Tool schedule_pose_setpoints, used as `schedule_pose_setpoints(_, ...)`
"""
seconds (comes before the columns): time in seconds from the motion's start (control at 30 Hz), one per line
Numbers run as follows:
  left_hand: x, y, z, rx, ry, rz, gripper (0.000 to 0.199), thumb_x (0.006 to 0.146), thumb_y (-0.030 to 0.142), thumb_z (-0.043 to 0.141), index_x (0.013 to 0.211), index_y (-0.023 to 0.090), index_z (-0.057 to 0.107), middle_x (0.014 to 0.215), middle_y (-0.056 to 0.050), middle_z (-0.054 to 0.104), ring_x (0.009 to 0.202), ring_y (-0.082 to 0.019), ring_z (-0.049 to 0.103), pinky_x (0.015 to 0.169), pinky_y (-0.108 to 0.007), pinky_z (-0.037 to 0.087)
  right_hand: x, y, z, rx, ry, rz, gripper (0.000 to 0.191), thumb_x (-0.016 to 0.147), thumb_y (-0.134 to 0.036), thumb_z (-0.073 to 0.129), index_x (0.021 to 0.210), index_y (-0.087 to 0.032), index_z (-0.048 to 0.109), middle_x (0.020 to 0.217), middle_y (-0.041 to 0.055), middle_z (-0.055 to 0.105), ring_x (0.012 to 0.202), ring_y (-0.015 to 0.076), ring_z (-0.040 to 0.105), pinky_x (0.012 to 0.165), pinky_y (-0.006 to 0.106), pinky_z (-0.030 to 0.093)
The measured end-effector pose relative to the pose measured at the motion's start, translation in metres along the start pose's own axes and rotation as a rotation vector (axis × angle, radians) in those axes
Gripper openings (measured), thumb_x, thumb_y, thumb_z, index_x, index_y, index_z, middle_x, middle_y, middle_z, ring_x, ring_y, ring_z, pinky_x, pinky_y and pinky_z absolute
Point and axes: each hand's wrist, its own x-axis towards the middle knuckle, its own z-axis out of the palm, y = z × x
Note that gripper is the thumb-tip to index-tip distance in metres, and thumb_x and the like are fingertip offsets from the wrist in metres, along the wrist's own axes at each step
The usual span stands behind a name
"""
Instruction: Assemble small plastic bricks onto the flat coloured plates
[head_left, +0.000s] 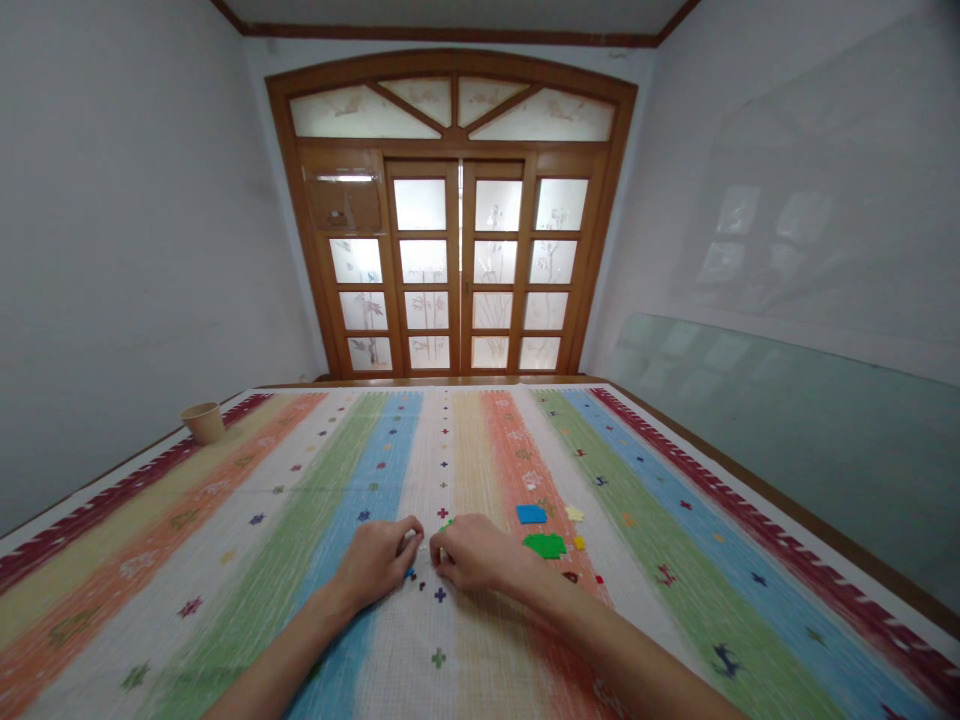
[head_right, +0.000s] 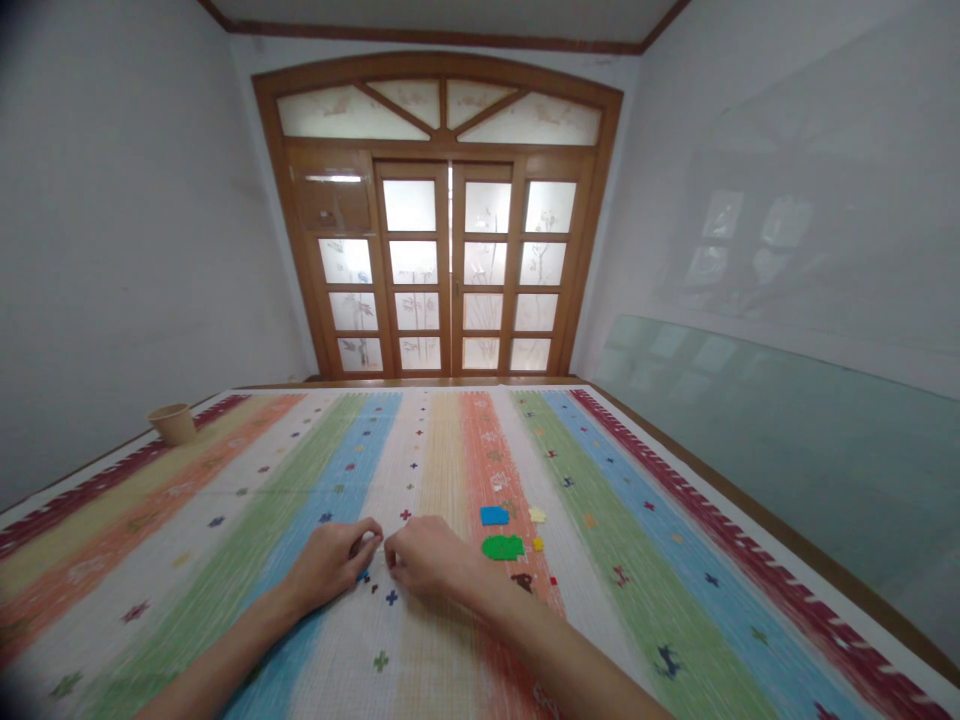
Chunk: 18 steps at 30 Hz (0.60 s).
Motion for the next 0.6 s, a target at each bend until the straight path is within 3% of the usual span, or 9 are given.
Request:
schedule_pose_setpoints(0.27, 0.0, 0.0, 0.0, 0.008, 0.003, 0.004, 0.026, 0.095, 0.031, 0.042, 0.093, 0.022, 0.066, 0.062, -0.001, 0.066, 0.063, -0.018, 0.063, 0.06, -0.025, 0.032, 0.001, 0.001, 0.005, 0.047, 0.02, -0.02, 0.025, 0.081, -0.021, 0.058, 0.099, -0.022, 0.077, 0.085, 0.0075, 0.077, 0.077, 0.0205, 0.069, 0.065, 0.026, 0.042)
schedule_pose_setpoints(0.6, 0.0, 0.001, -0.002, -0.006, -0.002, 0.0, 0.026, 0.095, 0.032, 0.042, 0.093, 0.022, 0.066, 0.06, 0.0, 0.065, 0.061, -0.018, 0.063, 0.059, -0.026, 0.032, 0.0, 0.019, -0.015, 0.107, 0.115, 0.03, 0.02, 0.079, -0.02, 0.064, 0.094, -0.023, 0.077, 0.08, 0.0036, 0.076, 0.071, 0.0166, 0.065, 0.059, 0.024, 0.035)
